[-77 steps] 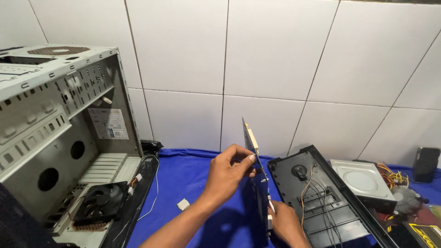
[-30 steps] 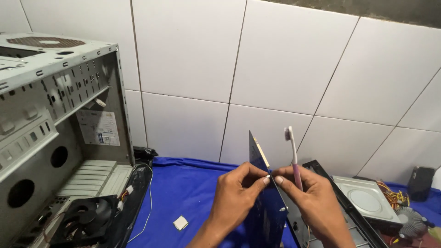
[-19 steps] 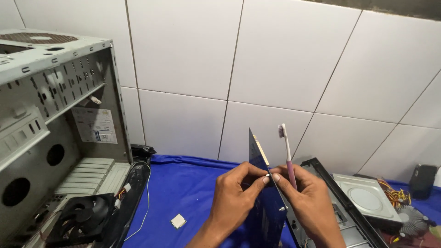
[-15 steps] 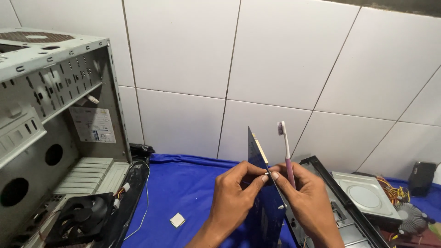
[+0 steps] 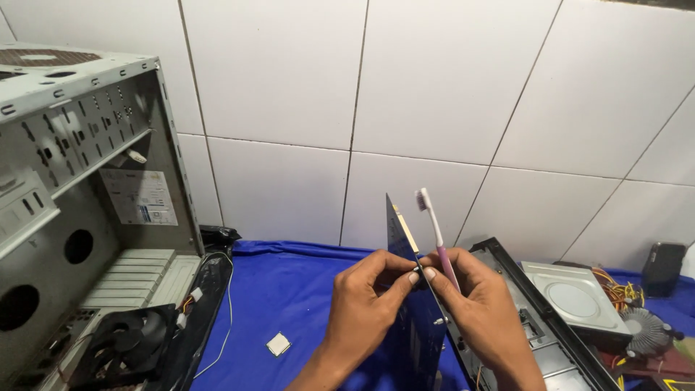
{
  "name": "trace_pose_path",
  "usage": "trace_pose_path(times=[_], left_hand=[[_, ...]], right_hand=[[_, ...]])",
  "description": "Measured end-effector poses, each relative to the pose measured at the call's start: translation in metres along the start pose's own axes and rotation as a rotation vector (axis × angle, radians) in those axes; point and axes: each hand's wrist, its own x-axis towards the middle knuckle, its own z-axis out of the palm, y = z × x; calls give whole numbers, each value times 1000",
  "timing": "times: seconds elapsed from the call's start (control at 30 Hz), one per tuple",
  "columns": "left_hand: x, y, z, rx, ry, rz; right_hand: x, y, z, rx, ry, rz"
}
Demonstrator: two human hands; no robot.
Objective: The person cleans a computer motherboard using a toothbrush. They scrub various components, including the edges, slots, and surface areas, while holding the board on a blue cloth. The person also briefly handles a small red and black electronic component.
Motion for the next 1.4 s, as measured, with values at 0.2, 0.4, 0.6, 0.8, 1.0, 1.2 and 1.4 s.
trace_pose_path(times=[0.2, 0.4, 0.6, 0.8, 1.0, 1.2, 1.4], left_hand=[[4, 22, -22, -67, -351, -347], [-4, 31, -23, -195, -475, -352], [-16, 24, -10, 34, -419, 50], [-19, 24, -5, 14, -333, 95], [-20, 41, -12, -5, -368, 16], [-22, 34, -9, 63, -322, 41], [-24, 32, -7, 143, -293, -6]], right_hand=[[-5, 3, -27, -67, -44, -21], [-9, 18, -57, -73, -145, 34], [-14, 19, -68, -30, -210, 5], [-16, 7, -64, -38, -206, 94], [-15, 11, -62, 27, -236, 73], [-19, 2, -59, -19, -233, 67], [-18, 6, -59, -5, -272, -1]])
